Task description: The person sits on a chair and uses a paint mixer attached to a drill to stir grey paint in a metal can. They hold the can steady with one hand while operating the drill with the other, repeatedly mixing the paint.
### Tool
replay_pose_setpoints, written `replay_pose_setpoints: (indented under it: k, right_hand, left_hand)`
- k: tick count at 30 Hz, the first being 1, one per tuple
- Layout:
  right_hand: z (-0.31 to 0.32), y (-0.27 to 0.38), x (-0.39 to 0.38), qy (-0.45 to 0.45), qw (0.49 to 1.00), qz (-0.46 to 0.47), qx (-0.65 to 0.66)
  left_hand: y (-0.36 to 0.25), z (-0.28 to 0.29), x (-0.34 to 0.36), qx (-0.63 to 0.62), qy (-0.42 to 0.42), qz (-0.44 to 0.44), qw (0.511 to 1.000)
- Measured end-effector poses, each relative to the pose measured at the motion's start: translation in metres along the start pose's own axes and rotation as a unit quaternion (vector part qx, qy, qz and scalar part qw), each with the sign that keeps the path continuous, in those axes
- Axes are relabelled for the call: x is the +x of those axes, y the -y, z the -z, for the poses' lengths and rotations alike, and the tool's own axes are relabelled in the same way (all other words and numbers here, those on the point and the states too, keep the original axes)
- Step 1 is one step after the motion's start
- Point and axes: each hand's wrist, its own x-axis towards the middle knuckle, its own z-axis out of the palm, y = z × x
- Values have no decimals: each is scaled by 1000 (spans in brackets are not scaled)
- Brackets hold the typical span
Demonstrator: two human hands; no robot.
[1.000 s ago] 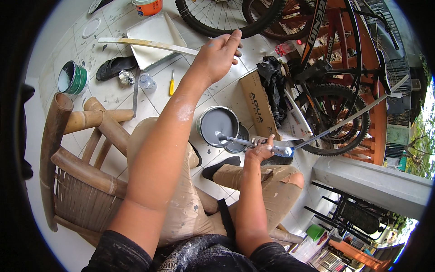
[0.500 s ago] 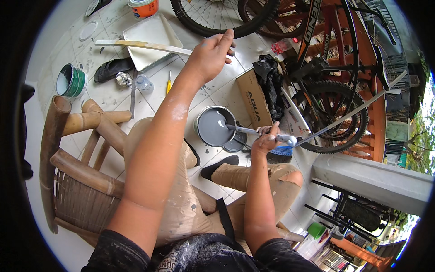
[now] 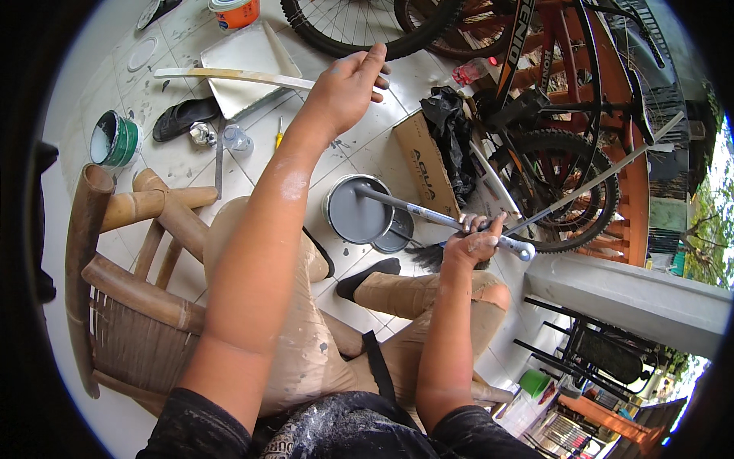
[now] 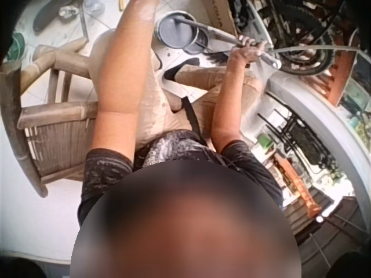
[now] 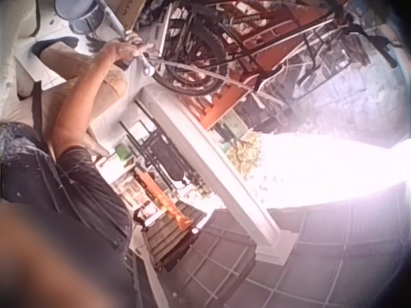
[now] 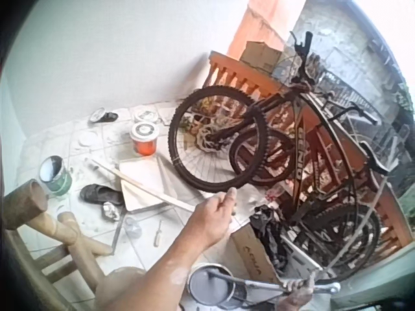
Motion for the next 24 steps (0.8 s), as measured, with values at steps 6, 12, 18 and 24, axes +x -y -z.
replay_pose_setpoints:
  k: [6,12,18,24]
  right_hand:
    - [23,-71,-17,-5,999,-17,-47]
    - [40,-72,-20,-143,982,-122,-10]
    - [26,-2,-8,-86,989,-106,49]
    - [-4,21,-19,38,999,-24,22]
  left_hand:
    - [0,3,0,-8,7,9,1000]
    - [-2,4,-1,-7,15,13,1000]
    - [1,4,1,-4,7,-3,1000]
    - [3,1,2,-2,10,1,1000]
